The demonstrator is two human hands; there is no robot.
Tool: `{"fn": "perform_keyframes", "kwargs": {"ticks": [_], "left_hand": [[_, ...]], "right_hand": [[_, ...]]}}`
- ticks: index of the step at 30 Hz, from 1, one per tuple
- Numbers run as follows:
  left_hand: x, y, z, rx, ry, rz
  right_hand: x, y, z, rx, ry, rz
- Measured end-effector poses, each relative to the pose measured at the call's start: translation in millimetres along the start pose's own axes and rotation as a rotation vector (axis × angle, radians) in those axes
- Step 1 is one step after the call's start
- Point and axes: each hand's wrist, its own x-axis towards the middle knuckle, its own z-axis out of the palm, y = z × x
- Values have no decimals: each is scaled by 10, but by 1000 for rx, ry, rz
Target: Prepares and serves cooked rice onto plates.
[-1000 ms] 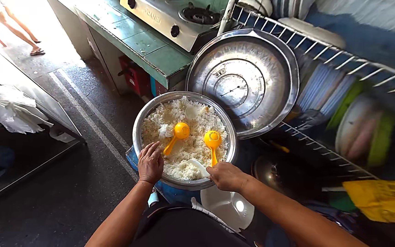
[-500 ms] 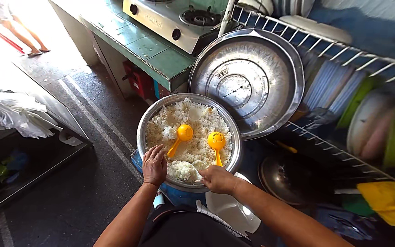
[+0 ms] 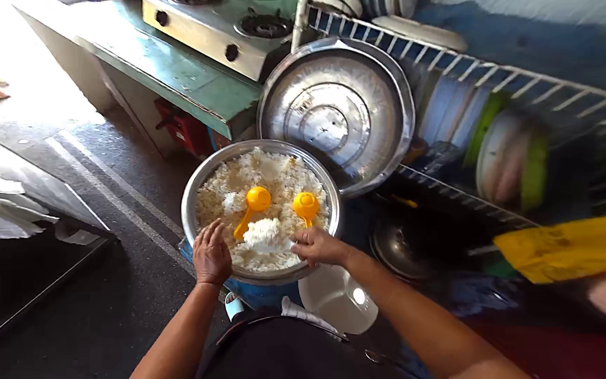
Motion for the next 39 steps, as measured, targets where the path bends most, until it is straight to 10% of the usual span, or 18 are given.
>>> {"fn": "perform_keyframes", "kwargs": {"ticks": [15, 25, 32, 39], "left_hand": [[-23, -30, 49, 29, 35, 57], [-9, 6, 4, 60, -25, 38], [-11, -35, 30, 56, 1, 55], [-21, -34, 34, 55, 1, 51]], "right_hand": [[-1839, 1024, 40, 293, 455, 157], [-859, 1410, 1205, -49, 415, 641], [-1086, 1248, 1312, -120, 740, 440], [-775, 1136, 1371, -204, 329, 555]]}}
